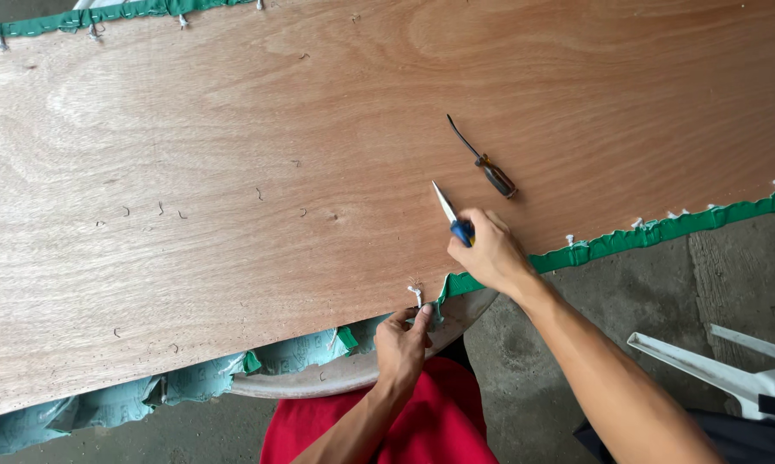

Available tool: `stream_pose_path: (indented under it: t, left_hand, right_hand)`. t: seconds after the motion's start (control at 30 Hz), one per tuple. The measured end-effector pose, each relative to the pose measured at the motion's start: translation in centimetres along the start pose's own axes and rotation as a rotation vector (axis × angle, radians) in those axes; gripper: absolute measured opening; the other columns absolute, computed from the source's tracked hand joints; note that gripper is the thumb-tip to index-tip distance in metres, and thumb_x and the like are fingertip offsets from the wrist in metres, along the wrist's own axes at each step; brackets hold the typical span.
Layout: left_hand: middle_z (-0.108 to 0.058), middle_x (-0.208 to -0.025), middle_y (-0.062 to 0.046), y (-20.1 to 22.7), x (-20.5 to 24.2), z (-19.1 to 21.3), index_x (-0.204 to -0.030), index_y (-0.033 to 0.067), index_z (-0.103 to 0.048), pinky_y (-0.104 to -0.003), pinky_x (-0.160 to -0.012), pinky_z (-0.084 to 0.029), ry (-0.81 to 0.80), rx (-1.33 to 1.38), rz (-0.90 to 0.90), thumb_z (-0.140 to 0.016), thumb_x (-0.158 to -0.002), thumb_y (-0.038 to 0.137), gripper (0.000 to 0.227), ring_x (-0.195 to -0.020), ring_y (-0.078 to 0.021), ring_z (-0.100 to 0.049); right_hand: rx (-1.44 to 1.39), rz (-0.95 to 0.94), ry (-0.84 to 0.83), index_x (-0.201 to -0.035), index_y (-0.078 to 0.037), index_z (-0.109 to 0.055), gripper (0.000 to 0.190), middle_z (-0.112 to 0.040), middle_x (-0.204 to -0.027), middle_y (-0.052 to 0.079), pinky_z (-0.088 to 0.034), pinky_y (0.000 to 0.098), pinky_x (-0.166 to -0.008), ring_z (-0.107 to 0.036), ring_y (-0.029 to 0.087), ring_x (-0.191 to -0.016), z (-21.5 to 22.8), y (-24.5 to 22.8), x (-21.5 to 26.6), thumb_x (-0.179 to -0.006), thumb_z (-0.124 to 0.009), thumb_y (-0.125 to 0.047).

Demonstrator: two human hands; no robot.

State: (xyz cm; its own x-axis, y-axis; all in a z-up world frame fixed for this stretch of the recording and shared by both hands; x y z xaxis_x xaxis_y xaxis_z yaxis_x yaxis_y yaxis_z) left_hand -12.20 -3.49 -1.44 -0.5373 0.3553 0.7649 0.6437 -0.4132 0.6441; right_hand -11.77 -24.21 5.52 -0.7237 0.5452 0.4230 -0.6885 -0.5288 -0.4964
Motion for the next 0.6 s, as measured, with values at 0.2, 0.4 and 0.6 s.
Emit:
stream_pose_path:
  t: [0.2, 0.4, 0.6]
  left_hand:
    - [-0.064, -0.064, -0.005, -3.8, -2.2, -0.1, -0.082, -0.0004, -0.069, -0.031, -0.046, -0.050, -0.075, 0.268, 0.005, -0.068, -0.096, 0.026, 0.030, -0.051, -0.0117, -0.058]
    - [-0.067, -0.063, -0.007, -4.6, -3.2, 1.2, -0.082, -0.0027, -0.071, -0.031, -0.046, -0.047, -0.141, 0.087, -0.077, -0.067, -0.098, 0.027, 0.034, -0.051, -0.0120, -0.059]
    - [-0.070, -0.072, -0.008, -4.1, -3.1, 1.2, -0.094, -0.0021, -0.072, -0.031, -0.047, -0.050, -0.175, 0.097, -0.105, -0.064, -0.098, 0.024, 0.028, -0.054, -0.0133, -0.060]
  right_hand:
    - [-0.948, -0.402, -0.729, -0.135, -0.004, -0.054, 0.048, -0.066, -0.102, 0.014, -0.058, 0.0418, -0.080, -0.069, 0.025, -0.091, -1.1, 2.1, 9.0, -0.087, -0.053, -0.007]
    - [-0.965, -0.494, -0.880, -0.149, -0.014, -0.046, 0.063, -0.070, -0.118, 0.010, -0.056, 0.0397, -0.095, -0.068, 0.020, -0.110, -2.9, 3.1, 10.2, -0.086, -0.047, -0.007]
    - [-1.052, -0.452, -0.916, -0.142, -0.010, -0.050, 0.056, -0.066, -0.105, 0.012, -0.057, 0.0451, -0.094, -0.070, 0.027, -0.103, -4.1, 4.0, 8.7, -0.085, -0.050, -0.007]
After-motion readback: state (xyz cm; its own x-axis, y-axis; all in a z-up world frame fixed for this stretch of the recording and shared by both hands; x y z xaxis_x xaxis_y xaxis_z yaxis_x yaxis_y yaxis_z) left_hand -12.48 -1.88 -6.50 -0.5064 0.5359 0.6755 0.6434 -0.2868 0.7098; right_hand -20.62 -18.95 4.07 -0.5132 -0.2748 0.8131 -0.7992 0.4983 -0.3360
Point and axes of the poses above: each hand's wrist, its own x-axis away from the middle knuckle, its own z-axis out of the back of the hand, y = z × x, the point moved 1 cm from there along -x, towards the middle knuckle
